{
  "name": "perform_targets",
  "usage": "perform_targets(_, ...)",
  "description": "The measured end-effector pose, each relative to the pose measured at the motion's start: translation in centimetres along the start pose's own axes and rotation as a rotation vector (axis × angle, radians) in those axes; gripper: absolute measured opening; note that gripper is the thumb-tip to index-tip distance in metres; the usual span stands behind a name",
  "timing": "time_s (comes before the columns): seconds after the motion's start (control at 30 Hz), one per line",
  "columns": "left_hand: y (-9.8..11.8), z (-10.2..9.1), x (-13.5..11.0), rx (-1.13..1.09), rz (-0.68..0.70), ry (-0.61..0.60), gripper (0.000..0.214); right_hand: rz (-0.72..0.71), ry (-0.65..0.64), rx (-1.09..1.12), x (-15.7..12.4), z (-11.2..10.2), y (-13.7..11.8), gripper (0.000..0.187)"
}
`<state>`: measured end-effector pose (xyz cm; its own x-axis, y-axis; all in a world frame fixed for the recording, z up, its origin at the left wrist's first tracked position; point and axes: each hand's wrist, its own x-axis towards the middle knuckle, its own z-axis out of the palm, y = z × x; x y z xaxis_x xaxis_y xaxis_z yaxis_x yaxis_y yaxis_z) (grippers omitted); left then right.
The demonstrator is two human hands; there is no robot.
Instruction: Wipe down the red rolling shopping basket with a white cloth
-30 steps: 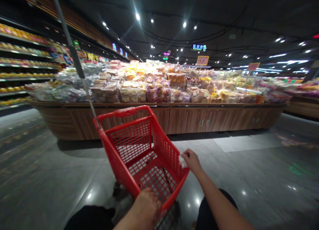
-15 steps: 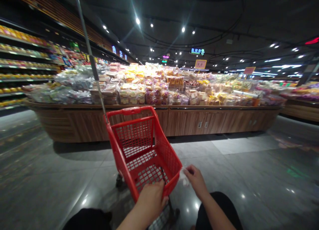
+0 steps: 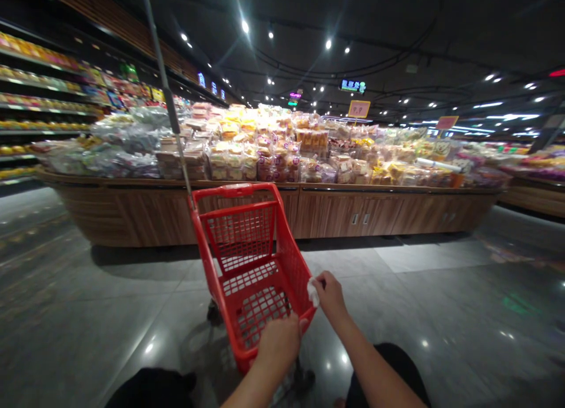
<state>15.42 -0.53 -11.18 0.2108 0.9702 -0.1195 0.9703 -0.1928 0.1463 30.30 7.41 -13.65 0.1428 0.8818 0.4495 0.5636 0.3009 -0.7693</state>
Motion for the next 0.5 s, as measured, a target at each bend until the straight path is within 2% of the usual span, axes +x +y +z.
perform_targets(0.1,-0.4,-0.1,-0.2,0.02,0.013,0.038,0.044,0.001,-0.039,0.01,-0.5,-0.2,0.1,0.014)
perform_targets(0.27,-1.4,-0.1,-0.9,0.03,0.042,0.074,0.047,0.084,-0.208,0.089,-2.3,-1.1,0.7,0.015)
perform_targets(0.5,-2.7,-0.2,-1.3,0.049,0.056,0.086,0.047,0.14,-0.143,0.199,0.1,0.6,0.4,0.017)
